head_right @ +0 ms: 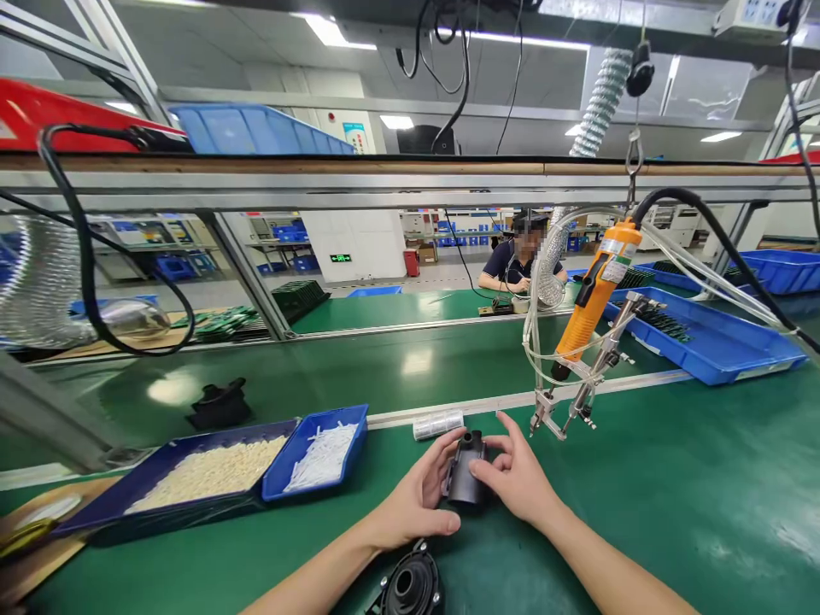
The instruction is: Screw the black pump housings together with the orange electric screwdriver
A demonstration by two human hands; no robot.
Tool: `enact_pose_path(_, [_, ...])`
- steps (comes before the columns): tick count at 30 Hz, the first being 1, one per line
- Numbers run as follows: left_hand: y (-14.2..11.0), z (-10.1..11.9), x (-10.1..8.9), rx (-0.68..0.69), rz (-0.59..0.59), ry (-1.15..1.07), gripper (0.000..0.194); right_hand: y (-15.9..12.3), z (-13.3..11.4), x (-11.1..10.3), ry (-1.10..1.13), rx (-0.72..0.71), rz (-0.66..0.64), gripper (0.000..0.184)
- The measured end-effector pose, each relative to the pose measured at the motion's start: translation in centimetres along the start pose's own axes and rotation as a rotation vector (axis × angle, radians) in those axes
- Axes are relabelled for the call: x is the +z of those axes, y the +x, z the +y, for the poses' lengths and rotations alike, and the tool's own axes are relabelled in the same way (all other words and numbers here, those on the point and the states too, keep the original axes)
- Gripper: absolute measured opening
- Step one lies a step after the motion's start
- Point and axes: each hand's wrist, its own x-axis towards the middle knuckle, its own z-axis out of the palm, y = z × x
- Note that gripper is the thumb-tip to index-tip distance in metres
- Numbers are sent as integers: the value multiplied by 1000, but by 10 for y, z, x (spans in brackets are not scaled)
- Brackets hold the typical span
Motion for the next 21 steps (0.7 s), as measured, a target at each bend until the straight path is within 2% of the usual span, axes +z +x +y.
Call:
enact_pose_path(2, [2, -1, 3, 6, 90, 68, 108, 0, -1, 1, -6, -29, 20, 101])
enact_pose_path(4, [3, -3, 6, 41, 172, 145, 97, -4, -8, 2, -78, -74, 30, 90])
enact_pose_path(8, [2, -11, 8, 178, 238, 368, 73, -17, -28, 4, -253, -188, 96, 42])
enact_pose_path(11, [0, -15, 6, 273, 274, 544, 69, -24, -36, 10, -111, -79, 1, 50])
enact_pose_path(15, [-1, -16, 4, 293, 314, 635, 70, -29, -31, 21, -16, 75, -124, 61])
enact_pose_path(21, [-1, -13, 6, 310, 312, 688, 64, -29, -23, 26, -156, 18, -129, 60])
